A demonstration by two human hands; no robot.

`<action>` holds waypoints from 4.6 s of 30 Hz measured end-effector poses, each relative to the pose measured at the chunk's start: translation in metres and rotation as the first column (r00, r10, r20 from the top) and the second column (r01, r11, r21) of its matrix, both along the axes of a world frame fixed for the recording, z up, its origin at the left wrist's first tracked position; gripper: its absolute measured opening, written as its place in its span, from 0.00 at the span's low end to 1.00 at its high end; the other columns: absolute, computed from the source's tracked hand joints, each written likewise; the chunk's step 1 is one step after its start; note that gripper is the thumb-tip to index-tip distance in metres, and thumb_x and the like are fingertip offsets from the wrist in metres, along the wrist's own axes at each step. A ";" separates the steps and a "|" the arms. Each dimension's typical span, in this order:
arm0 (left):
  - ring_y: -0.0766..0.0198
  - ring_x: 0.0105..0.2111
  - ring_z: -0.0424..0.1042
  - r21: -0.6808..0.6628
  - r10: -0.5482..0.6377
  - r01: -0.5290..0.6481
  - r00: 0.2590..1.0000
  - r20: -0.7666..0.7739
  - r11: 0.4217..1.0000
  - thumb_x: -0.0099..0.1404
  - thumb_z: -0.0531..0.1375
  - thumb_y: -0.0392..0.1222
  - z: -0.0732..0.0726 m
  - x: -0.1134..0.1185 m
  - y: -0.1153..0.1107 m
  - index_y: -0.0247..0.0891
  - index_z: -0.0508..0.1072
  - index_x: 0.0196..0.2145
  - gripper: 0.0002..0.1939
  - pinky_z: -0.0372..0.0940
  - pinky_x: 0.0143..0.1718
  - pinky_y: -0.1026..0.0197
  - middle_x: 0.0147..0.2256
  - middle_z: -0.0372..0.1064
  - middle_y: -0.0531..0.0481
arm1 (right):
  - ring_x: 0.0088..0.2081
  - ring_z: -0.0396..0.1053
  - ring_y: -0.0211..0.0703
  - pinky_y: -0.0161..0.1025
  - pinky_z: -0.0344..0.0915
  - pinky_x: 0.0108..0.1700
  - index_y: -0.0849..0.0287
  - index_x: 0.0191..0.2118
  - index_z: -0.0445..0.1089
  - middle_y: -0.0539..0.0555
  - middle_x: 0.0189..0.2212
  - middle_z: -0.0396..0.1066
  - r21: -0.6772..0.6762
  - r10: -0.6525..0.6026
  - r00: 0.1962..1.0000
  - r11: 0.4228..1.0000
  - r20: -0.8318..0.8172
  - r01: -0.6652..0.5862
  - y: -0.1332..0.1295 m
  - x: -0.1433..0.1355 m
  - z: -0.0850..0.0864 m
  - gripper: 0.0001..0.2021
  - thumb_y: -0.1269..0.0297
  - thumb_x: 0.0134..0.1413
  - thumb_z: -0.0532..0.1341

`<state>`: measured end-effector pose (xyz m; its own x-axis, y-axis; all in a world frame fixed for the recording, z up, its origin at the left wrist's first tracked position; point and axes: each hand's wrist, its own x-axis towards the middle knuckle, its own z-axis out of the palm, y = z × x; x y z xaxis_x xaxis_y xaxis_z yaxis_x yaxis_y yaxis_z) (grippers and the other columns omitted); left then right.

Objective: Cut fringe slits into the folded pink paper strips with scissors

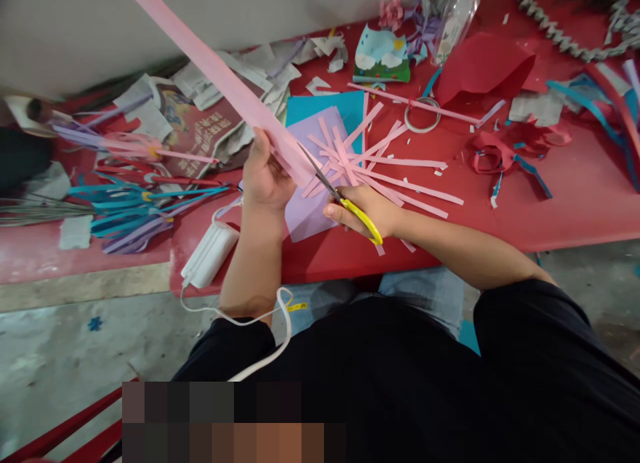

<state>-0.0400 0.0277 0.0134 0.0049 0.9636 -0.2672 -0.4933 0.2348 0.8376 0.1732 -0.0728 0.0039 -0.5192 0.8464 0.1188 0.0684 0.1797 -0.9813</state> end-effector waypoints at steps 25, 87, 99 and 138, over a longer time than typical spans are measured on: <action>0.50 0.52 0.88 0.011 -0.059 0.059 0.998 0.004 0.998 0.76 0.76 0.42 0.004 0.008 -0.012 0.45 0.80 0.51 0.11 0.83 0.47 0.59 0.41 0.82 0.49 | 0.27 0.79 0.40 0.35 0.74 0.28 0.59 0.47 0.74 0.52 0.30 0.80 -0.236 -0.087 0.986 0.971 -0.144 0.051 -0.003 0.000 0.003 0.35 0.25 0.68 0.65; 0.45 0.63 0.84 0.278 -0.223 0.212 0.975 0.007 0.937 0.74 0.76 0.44 -0.015 -0.003 0.000 0.41 0.82 0.47 0.10 0.82 0.63 0.51 0.45 0.85 0.47 | 0.28 0.80 0.43 0.38 0.76 0.32 0.57 0.43 0.71 0.54 0.28 0.80 -0.060 -0.045 0.996 0.997 -0.078 0.041 -0.001 0.001 0.003 0.39 0.18 0.63 0.62; 0.40 0.64 0.82 0.250 -0.268 0.276 0.961 -0.069 0.928 0.71 0.79 0.49 -0.028 -0.004 0.003 0.41 0.80 0.46 0.16 0.83 0.61 0.47 0.45 0.83 0.46 | 0.35 0.81 0.46 0.41 0.78 0.38 0.58 0.43 0.71 0.60 0.35 0.83 0.104 0.017 0.997 0.995 -0.070 -0.009 0.009 0.006 -0.006 0.39 0.18 0.68 0.56; 0.43 0.53 0.87 0.162 -0.381 0.386 0.923 -0.062 0.908 0.66 0.81 0.52 -0.028 0.005 -0.011 0.42 0.80 0.43 0.19 0.83 0.50 0.51 0.40 0.83 0.47 | 0.17 0.70 0.38 0.34 0.63 0.17 0.55 0.36 0.69 0.48 0.18 0.72 -0.141 -0.248 0.968 0.960 -0.028 0.242 -0.004 -0.006 0.003 0.41 0.14 0.62 0.59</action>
